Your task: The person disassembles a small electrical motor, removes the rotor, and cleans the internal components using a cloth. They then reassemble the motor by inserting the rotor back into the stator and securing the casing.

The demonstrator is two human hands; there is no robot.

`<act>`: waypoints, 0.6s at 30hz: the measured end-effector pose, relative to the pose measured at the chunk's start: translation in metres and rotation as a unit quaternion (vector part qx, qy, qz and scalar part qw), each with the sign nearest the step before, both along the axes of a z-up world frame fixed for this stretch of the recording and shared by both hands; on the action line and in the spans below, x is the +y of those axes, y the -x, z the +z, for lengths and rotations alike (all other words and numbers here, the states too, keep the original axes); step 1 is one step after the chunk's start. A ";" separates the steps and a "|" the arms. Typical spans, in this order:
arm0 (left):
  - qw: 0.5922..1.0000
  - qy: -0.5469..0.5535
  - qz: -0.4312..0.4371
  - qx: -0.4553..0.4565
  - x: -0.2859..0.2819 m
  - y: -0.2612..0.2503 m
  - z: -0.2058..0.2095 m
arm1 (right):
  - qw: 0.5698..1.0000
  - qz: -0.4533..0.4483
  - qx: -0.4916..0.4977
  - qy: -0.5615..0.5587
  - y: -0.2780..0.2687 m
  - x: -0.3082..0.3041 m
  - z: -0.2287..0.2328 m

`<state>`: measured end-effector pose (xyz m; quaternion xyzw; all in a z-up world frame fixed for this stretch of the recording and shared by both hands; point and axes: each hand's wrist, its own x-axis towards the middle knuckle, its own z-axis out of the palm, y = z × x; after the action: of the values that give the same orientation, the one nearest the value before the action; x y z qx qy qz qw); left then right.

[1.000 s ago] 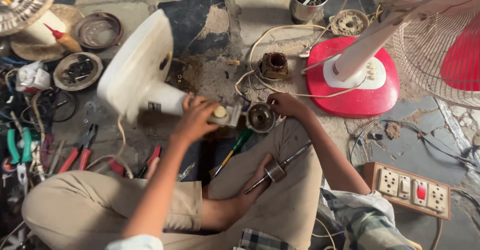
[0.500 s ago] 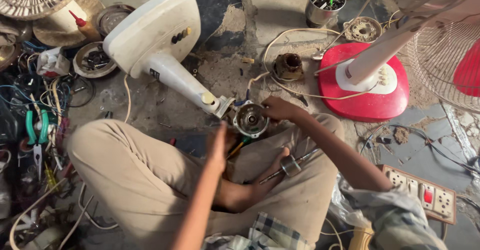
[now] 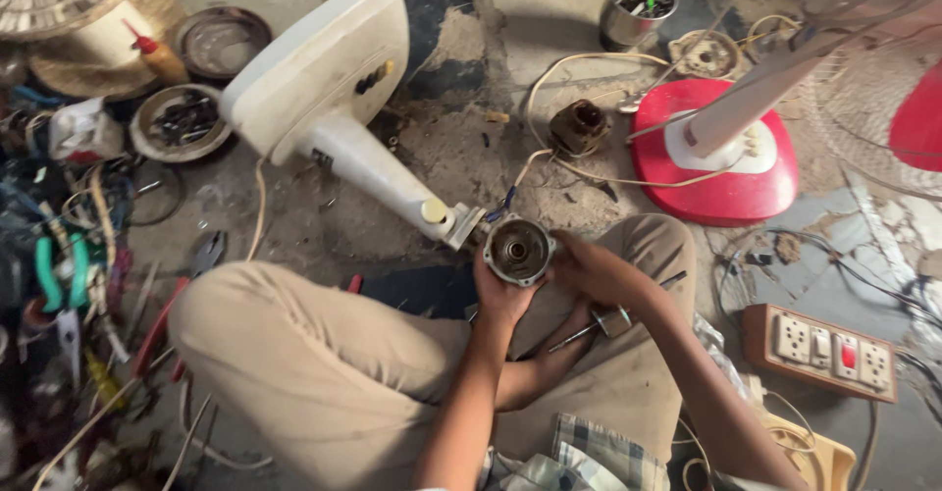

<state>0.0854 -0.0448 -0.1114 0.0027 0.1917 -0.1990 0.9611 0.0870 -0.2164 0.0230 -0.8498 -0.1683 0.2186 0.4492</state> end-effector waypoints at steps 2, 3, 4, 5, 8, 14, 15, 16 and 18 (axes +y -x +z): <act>0.997 0.056 0.002 -0.061 -0.001 0.002 -0.007 | 0.986 0.037 -0.064 0.150 0.029 -0.018 0.023; 0.997 0.049 0.009 -0.057 0.000 0.000 -0.007 | 0.969 0.059 -0.089 0.223 0.042 -0.026 0.035; 0.998 0.041 0.017 -0.053 -0.002 -0.002 -0.006 | 0.946 0.079 -0.111 0.295 0.051 -0.033 0.046; 0.998 0.035 0.023 -0.047 -0.005 -0.002 -0.003 | 0.930 0.084 -0.176 0.310 0.059 -0.034 0.051; 0.999 0.044 0.017 -0.014 -0.004 -0.004 0.000 | 0.884 0.108 -0.267 0.369 0.079 -0.039 0.063; 0.999 0.016 0.048 -0.007 -0.010 -0.005 -0.009 | 0.894 0.149 -0.193 0.375 0.084 -0.033 0.078; 0.999 0.018 0.041 0.001 -0.014 -0.005 -0.013 | 0.908 0.123 -0.209 0.342 0.083 -0.030 0.080; 0.999 0.021 0.035 0.008 -0.015 -0.006 -0.016 | 0.919 0.097 -0.225 0.309 0.082 -0.025 0.083; 0.999 0.032 0.032 0.005 -0.012 -0.005 -0.022 | 0.906 0.024 -0.201 0.373 0.070 -0.014 0.088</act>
<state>0.0902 -0.0566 -0.1336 -0.0352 0.1905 -0.1743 0.9654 0.0167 -0.2299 0.1112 -0.9769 -0.1814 0.1009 0.0511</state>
